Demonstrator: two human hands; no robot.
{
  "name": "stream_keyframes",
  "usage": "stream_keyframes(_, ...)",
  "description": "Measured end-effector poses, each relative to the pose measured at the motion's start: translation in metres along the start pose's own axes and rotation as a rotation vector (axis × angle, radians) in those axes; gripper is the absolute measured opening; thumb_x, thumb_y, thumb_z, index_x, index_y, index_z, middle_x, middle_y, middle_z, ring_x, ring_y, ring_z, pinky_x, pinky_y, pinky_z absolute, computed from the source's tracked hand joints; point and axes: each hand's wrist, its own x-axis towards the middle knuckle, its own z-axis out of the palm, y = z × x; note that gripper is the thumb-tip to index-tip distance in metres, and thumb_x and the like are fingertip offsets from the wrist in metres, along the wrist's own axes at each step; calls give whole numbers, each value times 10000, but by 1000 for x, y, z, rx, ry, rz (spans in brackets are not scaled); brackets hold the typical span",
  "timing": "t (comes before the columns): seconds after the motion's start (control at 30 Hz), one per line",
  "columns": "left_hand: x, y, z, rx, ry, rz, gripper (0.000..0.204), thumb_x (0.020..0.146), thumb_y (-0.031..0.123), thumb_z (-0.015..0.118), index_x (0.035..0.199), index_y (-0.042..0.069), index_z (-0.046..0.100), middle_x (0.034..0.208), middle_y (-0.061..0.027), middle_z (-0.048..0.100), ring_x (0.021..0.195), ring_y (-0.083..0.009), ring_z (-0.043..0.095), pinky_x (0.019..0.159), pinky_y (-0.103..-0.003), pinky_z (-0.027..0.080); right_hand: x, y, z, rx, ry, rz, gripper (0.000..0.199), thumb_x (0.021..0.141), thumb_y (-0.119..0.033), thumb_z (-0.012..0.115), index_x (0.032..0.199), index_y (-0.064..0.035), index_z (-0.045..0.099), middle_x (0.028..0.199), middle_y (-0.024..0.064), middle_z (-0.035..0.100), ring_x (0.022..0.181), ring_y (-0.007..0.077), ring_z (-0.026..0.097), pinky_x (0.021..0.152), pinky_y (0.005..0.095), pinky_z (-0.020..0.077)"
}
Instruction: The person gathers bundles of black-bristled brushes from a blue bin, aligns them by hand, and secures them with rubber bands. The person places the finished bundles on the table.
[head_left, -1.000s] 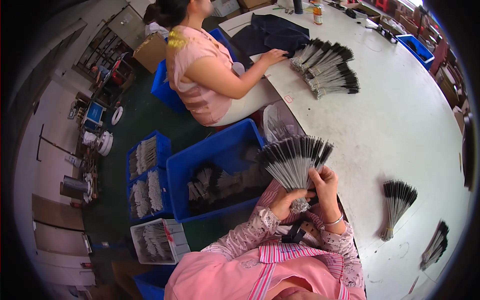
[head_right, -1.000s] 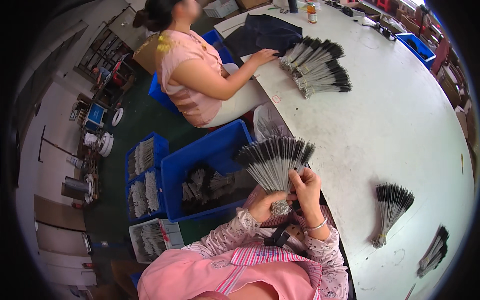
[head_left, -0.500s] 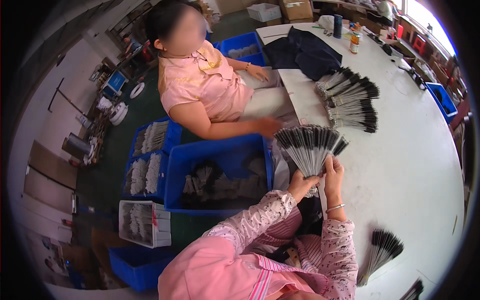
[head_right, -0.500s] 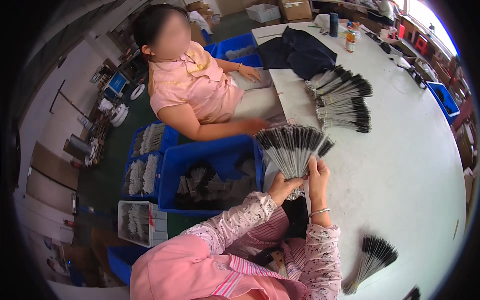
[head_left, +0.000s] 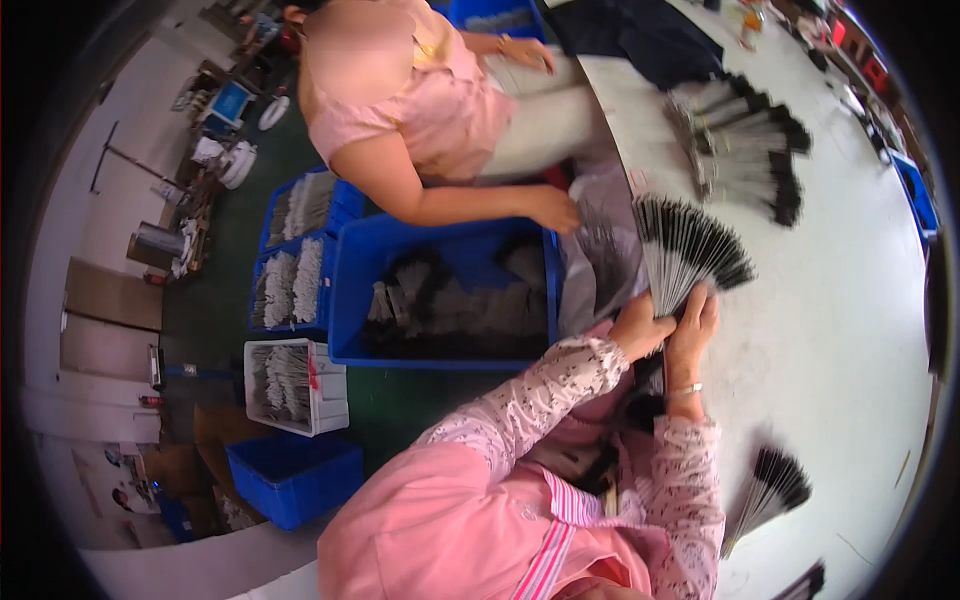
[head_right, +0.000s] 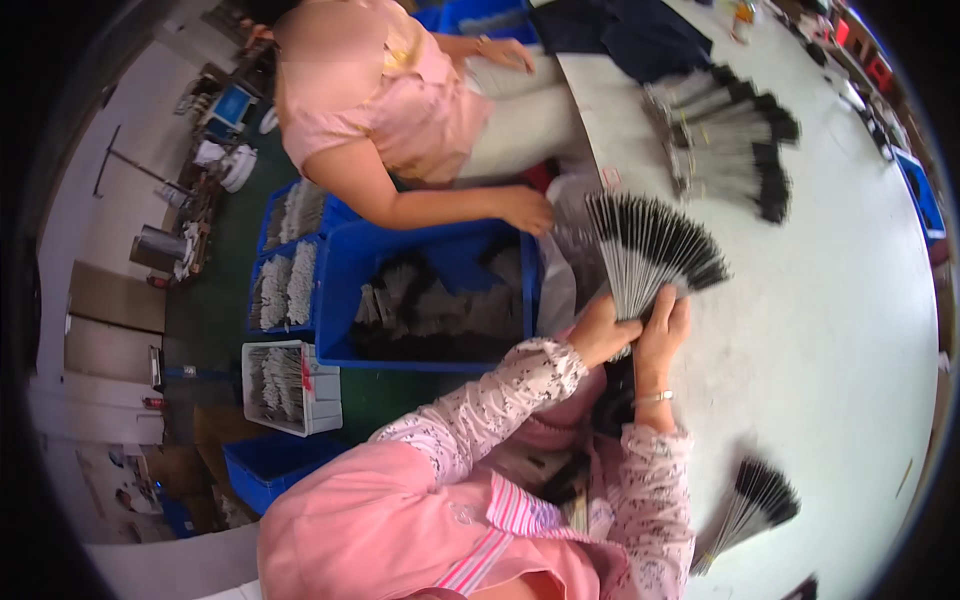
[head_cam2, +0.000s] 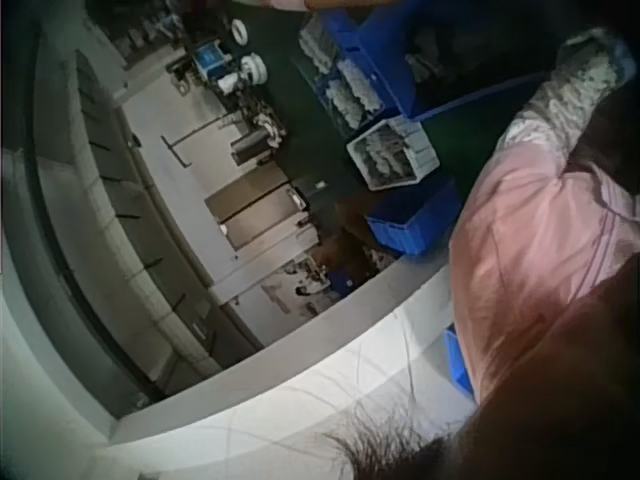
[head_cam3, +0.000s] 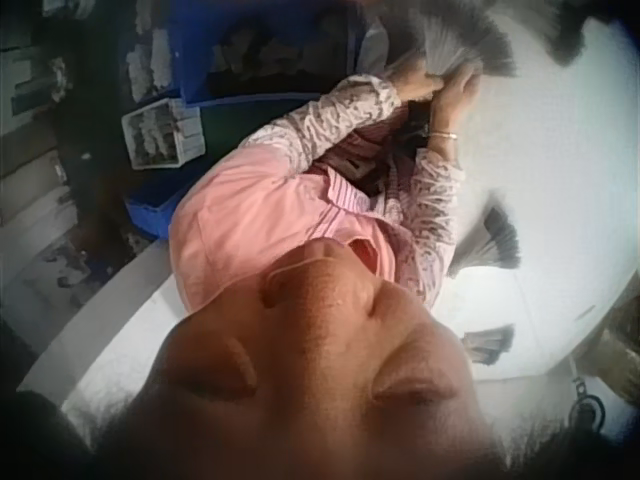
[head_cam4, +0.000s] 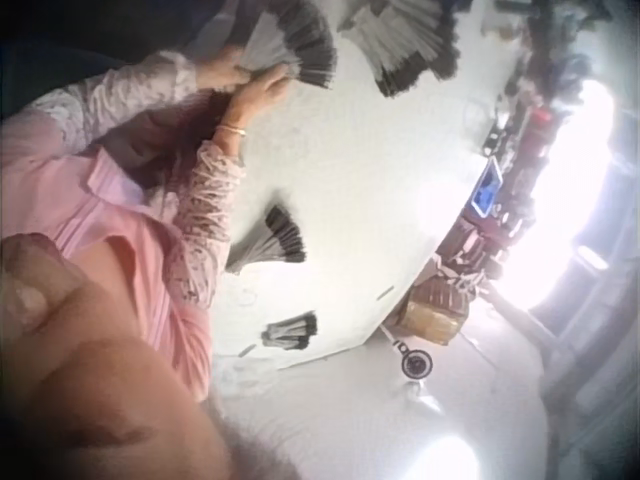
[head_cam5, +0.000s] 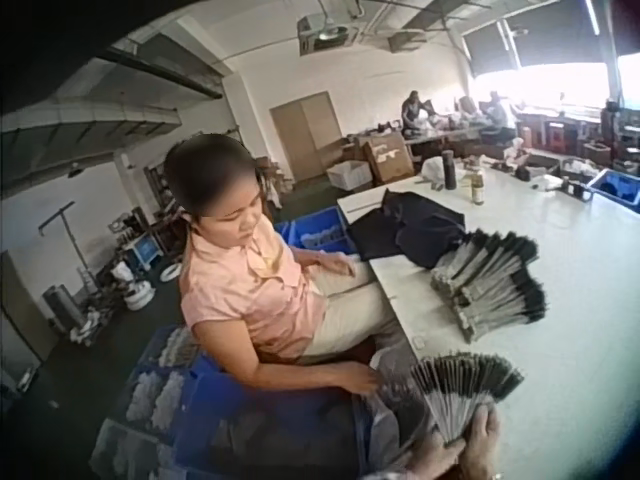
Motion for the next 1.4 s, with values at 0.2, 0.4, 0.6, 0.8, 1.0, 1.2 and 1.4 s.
stream_keyframes(0.2,-12,39,18,320,14,87,384,720,114,570,1089,60,479,817,-195,629,777,-398,603,701,-489,465,-10,2,-22,-1,87,30,383,995,-324,358,944,-2,559,842,47,579,734,122,508,692,276,435)
stream_keyframes(0.4,-3,35,15,300,-86,17,352,714,118,575,1049,58,484,799,-202,631,776,-401,609,710,-487,471,-3,12,-31,12,109,21,414,988,-371,372,993,-1,558,891,49,587,768,120,530,718,275,448)
stream_keyframes(0.6,-3,37,10,236,-115,-54,338,705,110,575,1029,63,489,785,-201,627,771,-411,604,712,-498,466,-3,14,-34,153,80,57,383,980,-358,413,1009,-2,552,938,45,591,817,102,538,743,256,450)
stream_keyframes(0.8,6,24,8,157,-174,-104,455,716,165,593,1152,63,510,882,-238,635,840,-398,617,755,-443,493,-6,-7,-14,214,118,21,357,979,-338,433,1021,-5,554,949,39,589,828,100,531,755,250,440)
stream_keyframes(1.0,0,15,7,-287,-195,-76,322,727,86,605,1029,-25,587,929,-148,659,824,-282,638,741,-342,490,-4,-1,-17,229,134,27,334,983,-300,435,971,-5,592,908,24,619,789,68,529,711,222,435)
stream_keyframes(1.2,4,26,17,111,-49,207,313,732,150,649,1000,12,567,940,-194,586,879,-377,569,768,-450,463,-2,-5,-20,240,236,-11,362,986,-308,422,1048,14,576,974,59,632,826,95,565,743,235,462)
stream_keyframes(1.4,0,19,11,-339,-129,-60,273,805,74,639,1053,-25,584,976,-89,649,859,-171,621,751,-283,489,-8,-7,-19,252,346,72,257,956,-287,506,883,-43,542,797,-8,565,712,52,499,628,205,421)
